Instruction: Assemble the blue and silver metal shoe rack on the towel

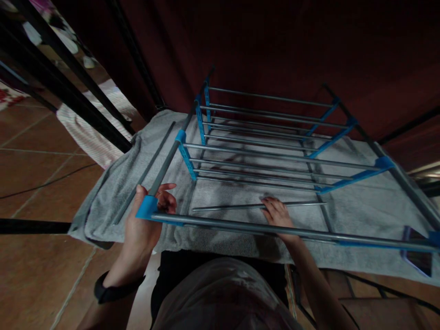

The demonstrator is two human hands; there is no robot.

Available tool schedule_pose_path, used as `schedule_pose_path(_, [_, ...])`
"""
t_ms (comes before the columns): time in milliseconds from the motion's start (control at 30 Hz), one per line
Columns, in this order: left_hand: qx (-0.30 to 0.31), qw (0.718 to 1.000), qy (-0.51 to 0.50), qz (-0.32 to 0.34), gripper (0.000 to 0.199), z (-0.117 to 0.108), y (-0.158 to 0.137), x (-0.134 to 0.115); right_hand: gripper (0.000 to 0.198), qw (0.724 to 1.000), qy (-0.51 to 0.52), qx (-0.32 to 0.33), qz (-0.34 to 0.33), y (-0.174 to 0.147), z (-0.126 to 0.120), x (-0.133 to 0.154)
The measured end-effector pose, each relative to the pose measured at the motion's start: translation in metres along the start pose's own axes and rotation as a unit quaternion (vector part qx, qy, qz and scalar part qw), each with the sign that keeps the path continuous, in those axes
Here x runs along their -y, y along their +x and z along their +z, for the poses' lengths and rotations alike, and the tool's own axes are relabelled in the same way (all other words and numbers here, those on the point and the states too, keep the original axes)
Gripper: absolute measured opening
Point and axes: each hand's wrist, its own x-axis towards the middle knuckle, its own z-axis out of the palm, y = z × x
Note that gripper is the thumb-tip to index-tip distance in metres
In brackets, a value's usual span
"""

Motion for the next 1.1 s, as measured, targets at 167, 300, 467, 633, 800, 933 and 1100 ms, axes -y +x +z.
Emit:
schedule_pose_path(167, [-0.001, 1.0, -0.005, -0.012, 0.061, 0.0, 0.001, 0.004, 0.034, 1.0, -0.004, 0.027, -0.011, 0.006, 0.014, -0.011])
schedule_pose_path(300, [-0.003, 1.0, -0.004, -0.008, 0.061, 0.0, 0.001, 0.004, 0.032, 0.998, 0.0, 0.056, -0.028, 0.008, 0.008, -0.013])
schedule_pose_path(467, [-0.004, 1.0, -0.009, -0.004, 0.061, 0.0, 0.001, 0.005, 0.034, 0.999, -0.003, 0.047, -0.024, 0.009, -0.008, -0.007])
schedule_pose_path(633, [-0.012, 1.0, -0.004, -0.008, 0.06, 0.002, 0.001, 0.006, 0.034, 0.998, 0.047, 0.035, -0.006, 0.008, -0.021, 0.005])
schedule_pose_path(800, [-0.004, 1.0, -0.006, -0.004, 0.058, 0.001, 0.002, 0.007, 0.033, 0.998, 0.032, 0.043, -0.008, 0.001, -0.029, 0.016])
schedule_pose_path(933, [-0.008, 1.0, -0.001, -0.002, 0.058, 0.0, 0.002, 0.009, 0.035, 0.998, 0.004, 0.061, -0.032, -0.009, -0.037, 0.019])
schedule_pose_path(1100, [-0.01, 1.0, -0.009, -0.002, 0.052, -0.003, 0.004, 0.013, 0.035, 0.997, 0.001, 0.063, -0.051, -0.027, -0.041, 0.02])
